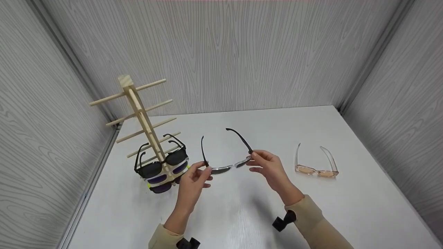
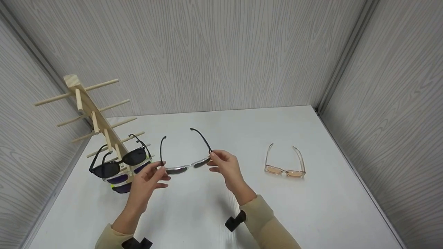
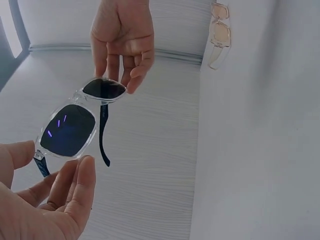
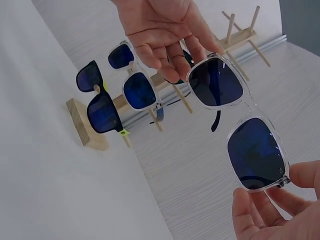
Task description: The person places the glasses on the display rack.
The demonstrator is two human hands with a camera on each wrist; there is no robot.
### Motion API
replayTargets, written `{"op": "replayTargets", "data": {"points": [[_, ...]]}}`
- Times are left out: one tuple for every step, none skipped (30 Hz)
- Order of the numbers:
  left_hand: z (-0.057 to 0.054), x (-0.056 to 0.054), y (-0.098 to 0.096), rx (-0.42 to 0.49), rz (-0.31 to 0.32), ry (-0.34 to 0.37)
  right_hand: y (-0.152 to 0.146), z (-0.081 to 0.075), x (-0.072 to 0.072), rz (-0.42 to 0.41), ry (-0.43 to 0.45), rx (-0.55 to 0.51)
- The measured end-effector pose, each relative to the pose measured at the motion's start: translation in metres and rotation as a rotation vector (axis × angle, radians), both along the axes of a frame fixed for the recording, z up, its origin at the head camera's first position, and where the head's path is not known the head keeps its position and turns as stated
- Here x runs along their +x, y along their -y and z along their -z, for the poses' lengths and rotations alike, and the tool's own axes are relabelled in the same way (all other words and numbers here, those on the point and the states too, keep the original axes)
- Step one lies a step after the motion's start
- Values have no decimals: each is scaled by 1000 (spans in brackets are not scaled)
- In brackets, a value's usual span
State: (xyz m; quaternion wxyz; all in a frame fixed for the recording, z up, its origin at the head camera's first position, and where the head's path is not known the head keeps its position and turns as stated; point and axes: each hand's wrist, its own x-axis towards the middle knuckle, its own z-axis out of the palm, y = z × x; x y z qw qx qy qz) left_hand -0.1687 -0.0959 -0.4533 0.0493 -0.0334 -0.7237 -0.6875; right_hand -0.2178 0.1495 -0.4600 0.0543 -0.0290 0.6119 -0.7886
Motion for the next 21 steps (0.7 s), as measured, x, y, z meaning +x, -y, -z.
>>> {"op": "replayTargets", "data": {"points": [[-2,2,0,-2,-7,-9,1,-1,0,-5,-2,-5],[-4,4,1,-6,-15,-18,3,-2,0,-10,-7,-8],[-6,6,1,-12,-22,-29,4,-3,0,-13,-12,-16],[-7,7,1,-21,-30,-38,5,-5,1,-16,-19,-24],[-9,9,2,-29,-37,-46,7,-6,1,-18,-27,-28],[-10,10,3,-39,-45,-50,8,-7,1,-19,-33,-33],[-12,12,4,-50,-55,-53,10,-8,1,-22,-38,-37],[-13,13,5,-60,-64,-54,11,-9,1,-25,-42,-43],[-15,15,6,-68,-72,-55,13,-10,2,-30,-44,-48],[-18,17,7,-73,-79,-55,15,-11,2,-35,-46,-52],[-22,21,7,-79,-86,-58,16,-12,3,-39,-45,-57],[-28,25,8,-90,-92,-64,18,-12,3,-44,-46,-63],[-33,28,8,-96,-98,-67,19,-13,3,-50,-49,-66],[-39,32,8,-100,-104,-72,21,-14,4,-55,-53,-68],[-44,36,9,-103,-110,-76,23,-15,4,-59,-58,-69],[-49,39,9,-112,-119,-83,25,-17,4,-64,-63,-71],[-53,42,9,-118,-128,-89,27,-18,4,-69,-69,-75],[-52,42,11,-118,-136,-92,29,-19,4,-76,-74,-78],[-50,41,13,-108,-143,-89,31,-21,4,-82,-77,-81],[-48,41,15,-101,-149,-87,33,-23,4,-88,-79,-84],[-49,42,17,-98,-155,-81,35,-24,5,-97,-83,-87]]}}
